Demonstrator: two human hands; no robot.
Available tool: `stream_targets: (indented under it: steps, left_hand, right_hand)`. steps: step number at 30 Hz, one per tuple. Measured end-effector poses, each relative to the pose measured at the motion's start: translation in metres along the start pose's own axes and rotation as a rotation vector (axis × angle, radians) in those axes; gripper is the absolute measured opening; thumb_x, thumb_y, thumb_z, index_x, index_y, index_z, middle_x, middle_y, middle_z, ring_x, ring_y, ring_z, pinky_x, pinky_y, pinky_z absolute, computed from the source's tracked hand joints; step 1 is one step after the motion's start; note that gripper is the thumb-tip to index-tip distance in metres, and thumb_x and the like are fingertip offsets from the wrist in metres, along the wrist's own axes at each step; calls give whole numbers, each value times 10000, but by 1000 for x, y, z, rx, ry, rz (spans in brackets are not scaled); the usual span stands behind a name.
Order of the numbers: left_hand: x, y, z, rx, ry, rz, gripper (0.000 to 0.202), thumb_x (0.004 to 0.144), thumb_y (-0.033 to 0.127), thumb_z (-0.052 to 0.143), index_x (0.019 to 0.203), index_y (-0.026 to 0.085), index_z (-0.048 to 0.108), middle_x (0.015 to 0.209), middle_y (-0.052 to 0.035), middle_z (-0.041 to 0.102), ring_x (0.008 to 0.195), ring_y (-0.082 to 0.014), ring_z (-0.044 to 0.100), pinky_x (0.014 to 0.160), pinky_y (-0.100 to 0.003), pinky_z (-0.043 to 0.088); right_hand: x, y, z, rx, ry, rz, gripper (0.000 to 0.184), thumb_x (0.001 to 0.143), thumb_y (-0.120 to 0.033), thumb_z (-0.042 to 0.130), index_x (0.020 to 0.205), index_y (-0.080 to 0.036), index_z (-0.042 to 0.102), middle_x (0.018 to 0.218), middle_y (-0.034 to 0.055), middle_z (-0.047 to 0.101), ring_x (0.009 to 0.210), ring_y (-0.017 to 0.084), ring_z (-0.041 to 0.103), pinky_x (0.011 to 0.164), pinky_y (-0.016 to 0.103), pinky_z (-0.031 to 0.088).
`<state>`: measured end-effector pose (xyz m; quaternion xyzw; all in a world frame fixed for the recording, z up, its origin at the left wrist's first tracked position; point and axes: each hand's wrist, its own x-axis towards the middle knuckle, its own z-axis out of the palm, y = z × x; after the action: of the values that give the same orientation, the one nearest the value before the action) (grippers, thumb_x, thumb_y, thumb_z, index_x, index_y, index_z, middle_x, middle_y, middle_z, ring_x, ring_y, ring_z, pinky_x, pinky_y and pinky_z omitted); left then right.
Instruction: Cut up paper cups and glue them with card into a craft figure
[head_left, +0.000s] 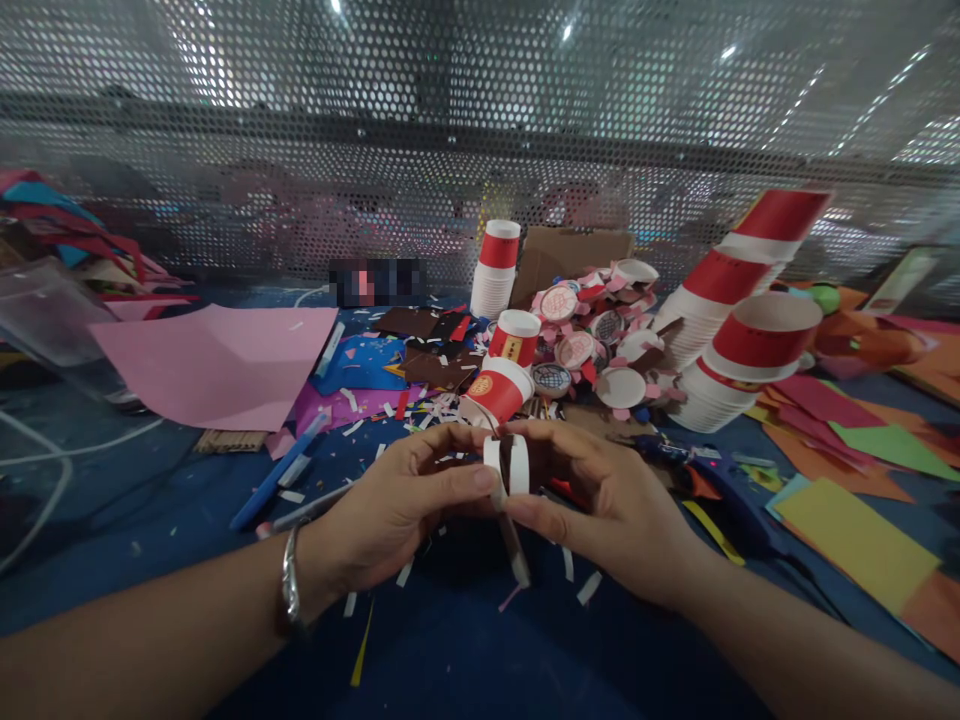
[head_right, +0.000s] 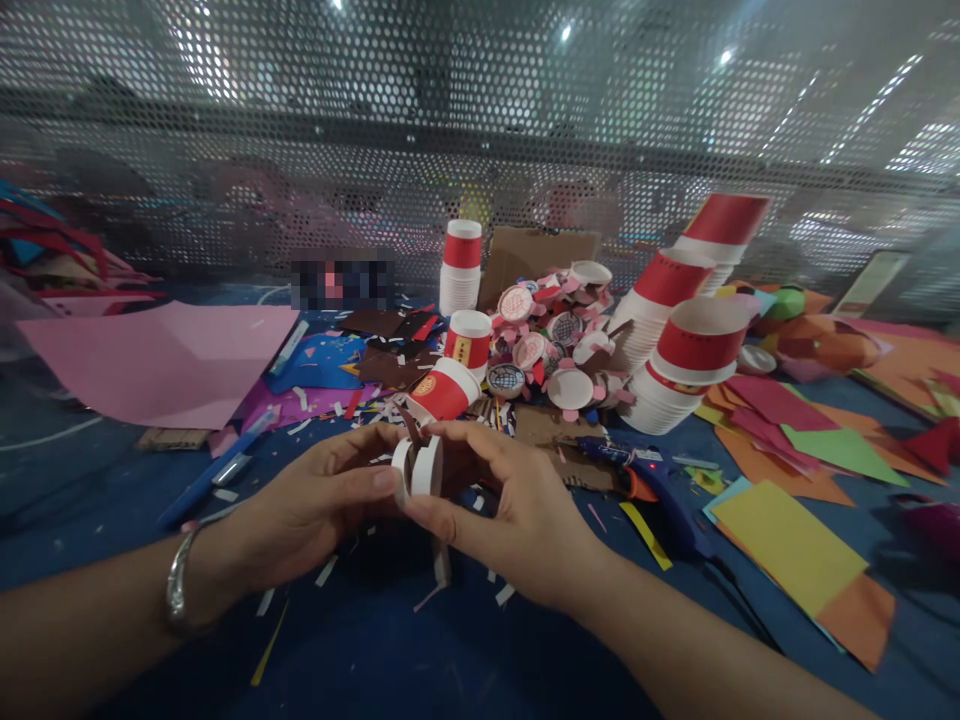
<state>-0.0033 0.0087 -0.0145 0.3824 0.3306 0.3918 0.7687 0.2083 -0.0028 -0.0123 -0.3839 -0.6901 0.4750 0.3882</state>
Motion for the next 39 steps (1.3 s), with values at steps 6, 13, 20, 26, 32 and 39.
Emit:
stream_targets:
  steps: [6,13,20,26,32,39]
  left_hand:
    - [2,2,-3,-5,-19,-28,328,729,194,902,997,177,715,953,-18,710,851,-136,694,787,-250,584]
    - [3,1,-4,8,-58,-11,264,763,213,877,975,176,724,972,-33,723,859,-153,707,824,-286,587]
    - [4,1,-5,8,-68,-18,258,764,228,873,965,178,719,974,-22,703,880,-159,697,839,-309,590]
    - [3,5,-4,28,-59,-49,258,764,231,869,957,160,712,973,-28,689,871,-157,687,824,-307,591]
    - [3,3,-3,23,-68,-53,213,789,240,852,931,154,720,953,-29,684,850,-154,680,811,-300,586]
    - [4,1,-3,15,-49,-63,212,794,248,854,936,154,727,965,-38,696,835,-150,679,785,-283,583]
  right_hand:
    - [-2,1,0,-10,21,23,478,839,-369,821,1265,-244,643,1167,70,759,1031,235,743,909,368,610]
    - [-2,2,-2,-42,28,32,478,836,-376,825,1268,-257,659,1136,62,771,1038,243,747,893,360,617]
    - [-1,-1,-1,-35,43,43,488,827,-400,820,1260,-239,661,1117,64,783,1009,241,762,865,360,627]
    - [-2,1,-1,6,19,64,482,820,-318,829,1265,-238,661,1116,50,789,1010,224,759,873,333,615]
    - [0,2,-1,33,24,78,449,826,-311,830,1242,-256,670,1097,24,792,985,201,764,853,303,614]
    - [1,-2,-1,-48,18,74,357,811,-332,833,1140,-257,716,999,13,804,854,198,773,730,289,623]
